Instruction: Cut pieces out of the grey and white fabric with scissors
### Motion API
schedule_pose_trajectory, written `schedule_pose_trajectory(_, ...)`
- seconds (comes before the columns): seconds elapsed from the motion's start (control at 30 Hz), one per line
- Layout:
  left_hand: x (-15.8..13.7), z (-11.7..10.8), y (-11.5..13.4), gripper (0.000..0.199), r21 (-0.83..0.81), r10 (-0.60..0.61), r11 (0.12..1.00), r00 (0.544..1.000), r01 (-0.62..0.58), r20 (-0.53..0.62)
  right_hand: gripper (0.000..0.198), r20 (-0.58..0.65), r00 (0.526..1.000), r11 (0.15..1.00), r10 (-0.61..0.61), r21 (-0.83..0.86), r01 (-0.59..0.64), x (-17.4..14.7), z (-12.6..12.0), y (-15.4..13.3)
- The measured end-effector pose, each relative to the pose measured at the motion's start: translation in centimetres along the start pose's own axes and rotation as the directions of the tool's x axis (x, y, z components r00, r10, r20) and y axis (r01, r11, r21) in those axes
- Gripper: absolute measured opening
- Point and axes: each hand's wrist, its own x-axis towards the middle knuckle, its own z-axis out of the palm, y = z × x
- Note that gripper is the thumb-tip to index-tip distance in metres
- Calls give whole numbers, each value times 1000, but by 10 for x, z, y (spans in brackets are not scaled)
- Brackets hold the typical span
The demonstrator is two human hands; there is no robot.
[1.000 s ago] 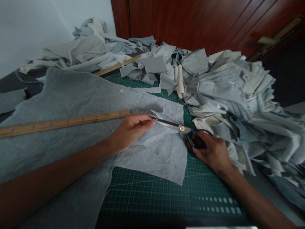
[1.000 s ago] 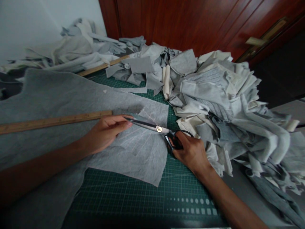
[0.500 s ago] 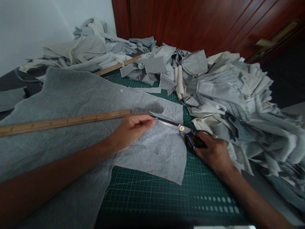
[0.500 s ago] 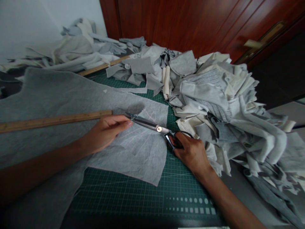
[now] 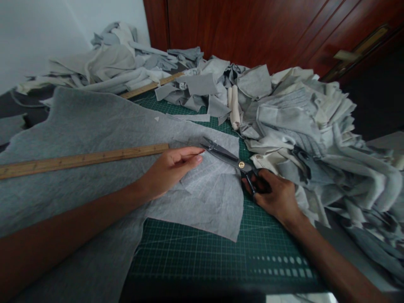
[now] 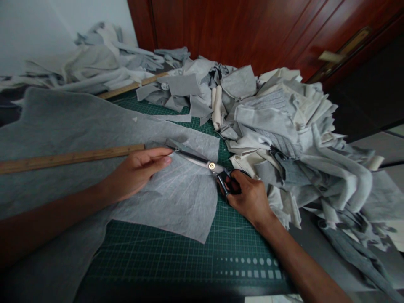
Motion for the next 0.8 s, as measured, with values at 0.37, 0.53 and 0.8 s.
schedule_pose_trajectory(0.37,0,-1,0,23,-6,20,1000,999,-20,37,5,33,997,998,-68,-8,69,1,0,-1)
schedule_pose_trajectory(0.53,0,0,-1,26,-48,0,999,999,1,33,4,49,997,998,-65,-17,65,1,-1,-1)
schedule_pose_trajectory(0.8,1,-2,-4,24,-55,8,998,1000,-7,22,5,15,993,991,-121,-57,121,2,-5,-4)
